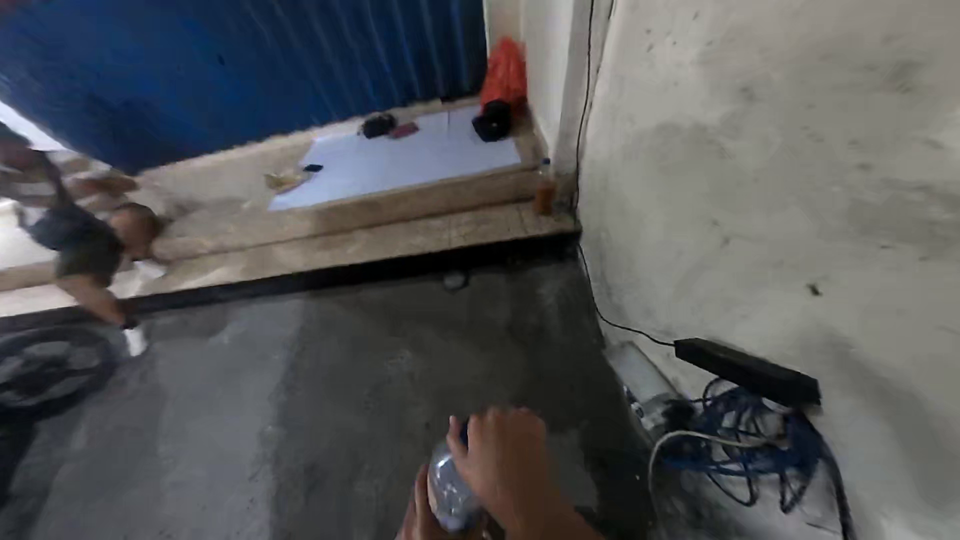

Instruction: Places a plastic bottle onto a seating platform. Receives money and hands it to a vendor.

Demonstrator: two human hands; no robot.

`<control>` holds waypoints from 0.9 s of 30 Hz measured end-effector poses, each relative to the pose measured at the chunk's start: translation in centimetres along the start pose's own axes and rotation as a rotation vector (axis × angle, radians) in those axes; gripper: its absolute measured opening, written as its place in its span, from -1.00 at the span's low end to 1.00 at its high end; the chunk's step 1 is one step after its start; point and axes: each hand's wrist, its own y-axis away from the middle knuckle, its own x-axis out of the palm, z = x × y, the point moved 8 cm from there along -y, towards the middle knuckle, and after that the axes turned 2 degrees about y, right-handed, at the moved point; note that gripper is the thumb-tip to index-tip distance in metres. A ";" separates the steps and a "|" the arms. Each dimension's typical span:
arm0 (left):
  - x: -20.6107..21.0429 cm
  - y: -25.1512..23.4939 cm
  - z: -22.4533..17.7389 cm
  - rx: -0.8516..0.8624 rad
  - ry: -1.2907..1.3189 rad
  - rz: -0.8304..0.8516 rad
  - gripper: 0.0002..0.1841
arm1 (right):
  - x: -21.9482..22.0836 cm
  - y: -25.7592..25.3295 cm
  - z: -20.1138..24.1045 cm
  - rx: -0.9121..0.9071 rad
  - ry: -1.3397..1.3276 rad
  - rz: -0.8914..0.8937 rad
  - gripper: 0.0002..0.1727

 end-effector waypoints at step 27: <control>57.3 -99.6 -49.1 0.365 0.879 0.201 0.07 | -0.8 -63.1 -47.3 0.879 -1.053 0.281 -0.60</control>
